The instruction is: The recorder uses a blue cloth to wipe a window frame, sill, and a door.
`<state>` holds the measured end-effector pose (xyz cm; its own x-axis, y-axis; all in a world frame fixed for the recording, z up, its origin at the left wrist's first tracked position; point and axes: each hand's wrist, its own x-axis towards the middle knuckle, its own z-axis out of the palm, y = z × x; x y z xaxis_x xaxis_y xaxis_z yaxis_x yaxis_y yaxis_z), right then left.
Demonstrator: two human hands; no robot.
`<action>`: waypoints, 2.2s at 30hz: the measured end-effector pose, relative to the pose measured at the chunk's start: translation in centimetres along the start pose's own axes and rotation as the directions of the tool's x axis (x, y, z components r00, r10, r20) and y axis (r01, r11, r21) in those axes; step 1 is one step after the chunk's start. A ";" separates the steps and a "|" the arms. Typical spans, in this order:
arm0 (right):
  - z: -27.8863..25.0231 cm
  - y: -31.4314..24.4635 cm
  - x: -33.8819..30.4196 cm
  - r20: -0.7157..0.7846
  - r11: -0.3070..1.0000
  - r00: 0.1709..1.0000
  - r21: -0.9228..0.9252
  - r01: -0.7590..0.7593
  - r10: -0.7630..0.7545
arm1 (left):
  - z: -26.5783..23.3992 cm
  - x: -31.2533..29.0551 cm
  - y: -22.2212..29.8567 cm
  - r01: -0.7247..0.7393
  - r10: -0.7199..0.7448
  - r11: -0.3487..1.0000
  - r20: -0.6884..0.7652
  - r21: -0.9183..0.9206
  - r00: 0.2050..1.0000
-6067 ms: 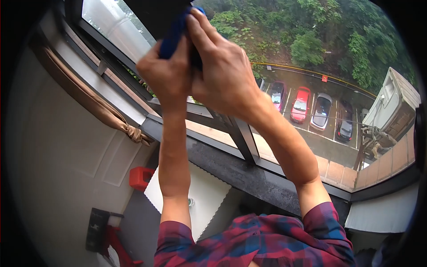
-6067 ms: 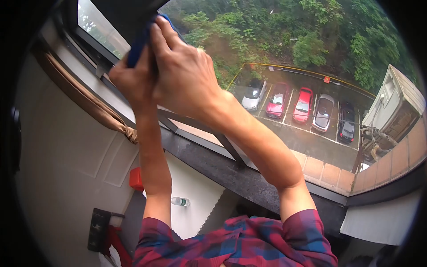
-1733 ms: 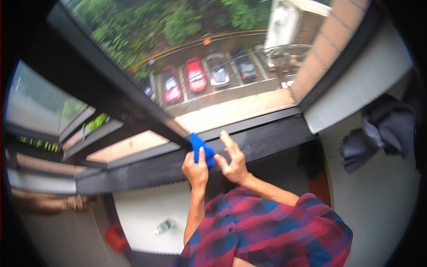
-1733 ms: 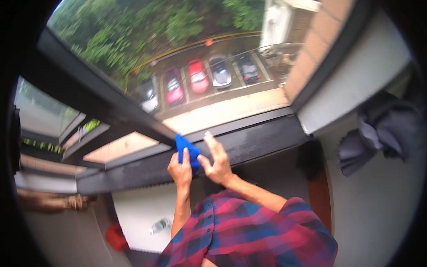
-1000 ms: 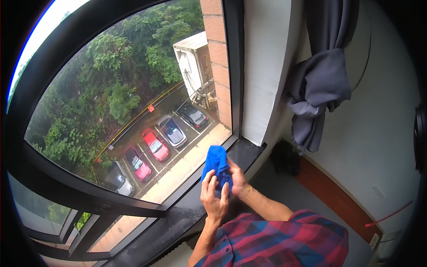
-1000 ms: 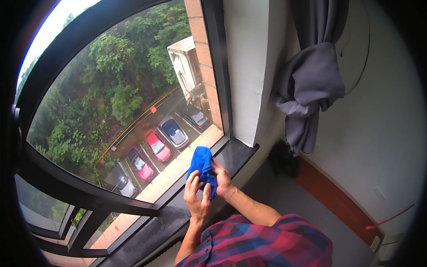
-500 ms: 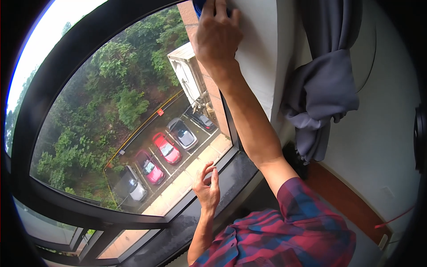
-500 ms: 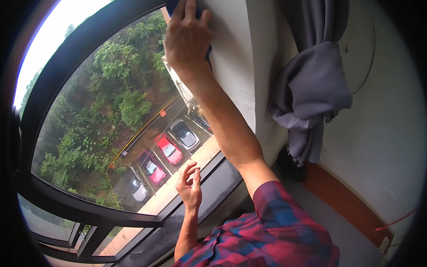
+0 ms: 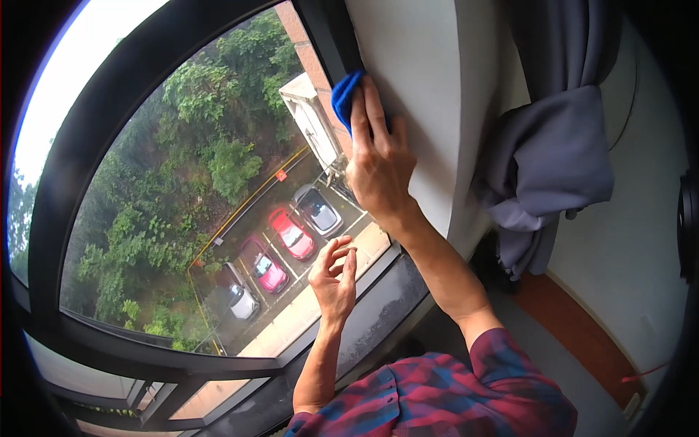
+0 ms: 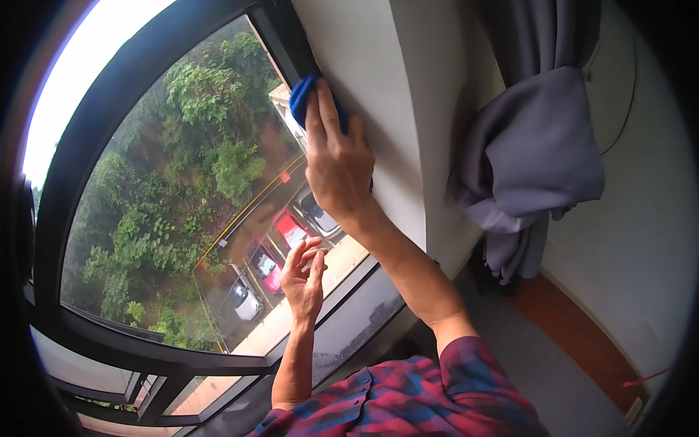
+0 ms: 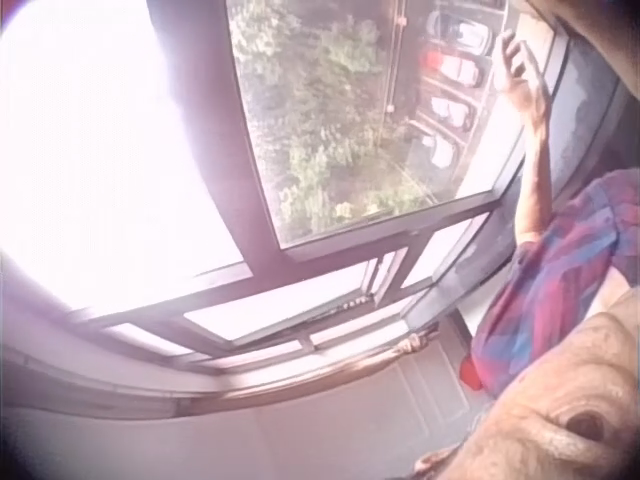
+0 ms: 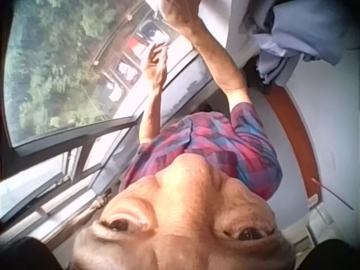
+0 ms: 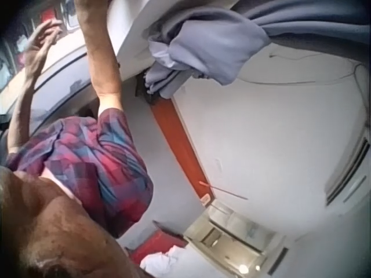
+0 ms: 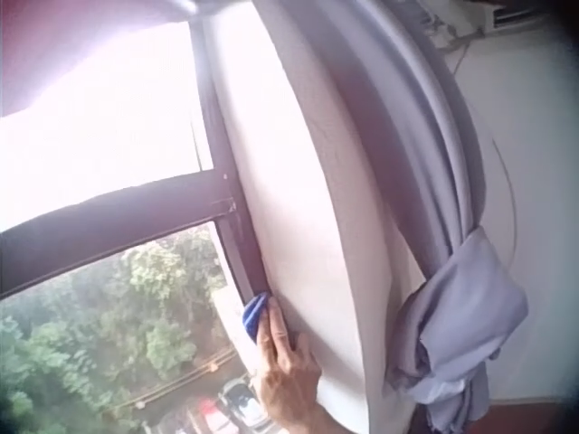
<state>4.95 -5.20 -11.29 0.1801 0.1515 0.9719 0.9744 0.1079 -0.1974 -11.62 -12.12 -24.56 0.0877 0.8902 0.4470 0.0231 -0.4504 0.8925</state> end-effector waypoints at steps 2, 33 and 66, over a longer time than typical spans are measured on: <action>-0.6 0.0 3.4 0.008 1.000 1.000 -0.013 0.024 -0.024 | 0.0 0.5 1.2 -0.014 0.014 1.000 -0.003 0.010 1.000; -2.4 -2.0 13.8 0.059 0.999 0.998 0.037 0.019 -0.021 | 0.7 0.6 -2.6 0.128 -0.130 0.992 0.175 0.024 0.976; 1.6 1.6 -9.4 0.065 0.989 0.991 0.087 -0.119 0.114 | -0.1 -3.7 -8.0 0.367 -0.377 0.926 0.186 0.087 0.907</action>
<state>4.60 -4.90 -20.98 0.2810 0.2262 0.9327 0.9304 0.1743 -0.3225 -12.27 -11.82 -33.40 0.2564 0.9648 0.0580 0.1402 -0.0965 0.9854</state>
